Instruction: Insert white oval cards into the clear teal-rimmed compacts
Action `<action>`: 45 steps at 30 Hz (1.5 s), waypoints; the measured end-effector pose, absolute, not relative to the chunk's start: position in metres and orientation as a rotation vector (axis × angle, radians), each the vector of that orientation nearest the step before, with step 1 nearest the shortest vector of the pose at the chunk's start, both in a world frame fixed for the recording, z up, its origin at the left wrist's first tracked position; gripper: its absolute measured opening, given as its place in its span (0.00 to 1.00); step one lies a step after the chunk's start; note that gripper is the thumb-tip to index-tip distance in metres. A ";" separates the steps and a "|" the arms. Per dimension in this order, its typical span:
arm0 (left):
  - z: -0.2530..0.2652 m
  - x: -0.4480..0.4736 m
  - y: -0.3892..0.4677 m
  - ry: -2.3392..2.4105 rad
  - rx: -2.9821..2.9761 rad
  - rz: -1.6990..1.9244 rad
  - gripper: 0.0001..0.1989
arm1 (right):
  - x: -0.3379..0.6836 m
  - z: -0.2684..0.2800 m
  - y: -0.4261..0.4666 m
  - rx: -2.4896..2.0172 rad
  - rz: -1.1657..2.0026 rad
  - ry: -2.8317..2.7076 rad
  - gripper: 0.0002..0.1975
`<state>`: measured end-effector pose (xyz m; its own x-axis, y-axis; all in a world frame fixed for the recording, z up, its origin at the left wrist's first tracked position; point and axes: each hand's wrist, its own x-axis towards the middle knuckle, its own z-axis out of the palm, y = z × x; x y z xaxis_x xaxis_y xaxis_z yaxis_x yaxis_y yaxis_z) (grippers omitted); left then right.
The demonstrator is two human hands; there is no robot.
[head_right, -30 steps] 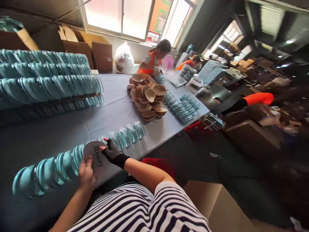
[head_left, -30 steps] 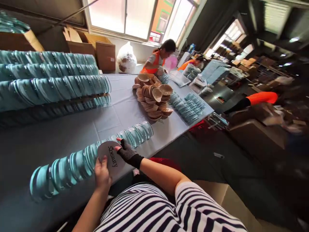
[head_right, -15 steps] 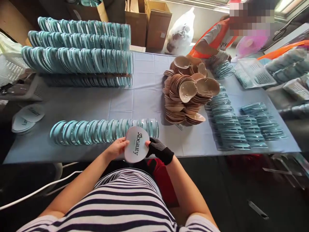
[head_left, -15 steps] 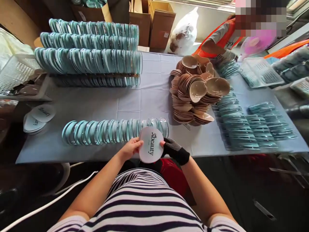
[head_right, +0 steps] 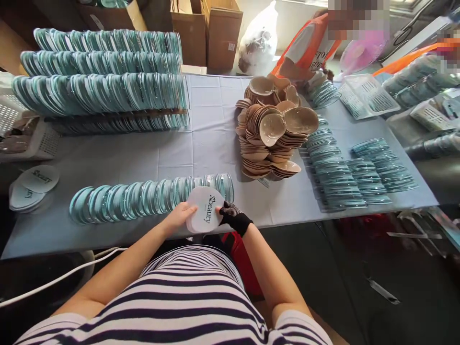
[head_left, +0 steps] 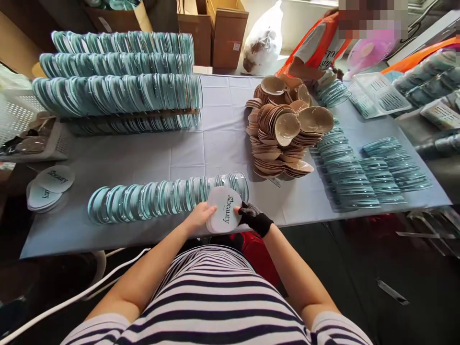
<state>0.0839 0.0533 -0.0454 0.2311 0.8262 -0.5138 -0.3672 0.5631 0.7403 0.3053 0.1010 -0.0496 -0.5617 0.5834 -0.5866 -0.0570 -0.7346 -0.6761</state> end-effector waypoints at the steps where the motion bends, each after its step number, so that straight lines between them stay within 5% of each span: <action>1: -0.046 0.082 0.052 0.991 0.502 0.866 0.24 | 0.303 -0.050 0.099 -1.154 2.340 -0.854 0.27; 11: -0.055 0.058 0.042 0.802 0.425 0.763 0.27 | 0.287 -0.048 0.080 -1.049 2.331 -0.876 0.29; 22: -0.086 0.064 0.053 1.232 0.442 1.145 0.25 | 0.249 -0.057 0.059 -1.607 1.025 -1.622 0.26; 29: -0.080 0.065 0.064 1.202 0.335 1.215 0.24 | 0.232 -0.086 0.071 -1.634 0.945 -1.178 0.22; 32: -0.068 0.076 0.090 1.142 0.195 1.387 0.18 | 0.285 -0.091 0.081 -1.820 0.679 -1.004 0.25; 37: -0.055 0.124 0.173 0.938 0.004 1.494 0.15 | 0.361 -0.092 0.053 -2.043 0.163 -1.522 0.23; 45: -0.097 0.174 0.227 1.056 -0.057 1.264 0.17 | 0.342 -0.091 0.045 -2.284 0.421 -2.127 0.15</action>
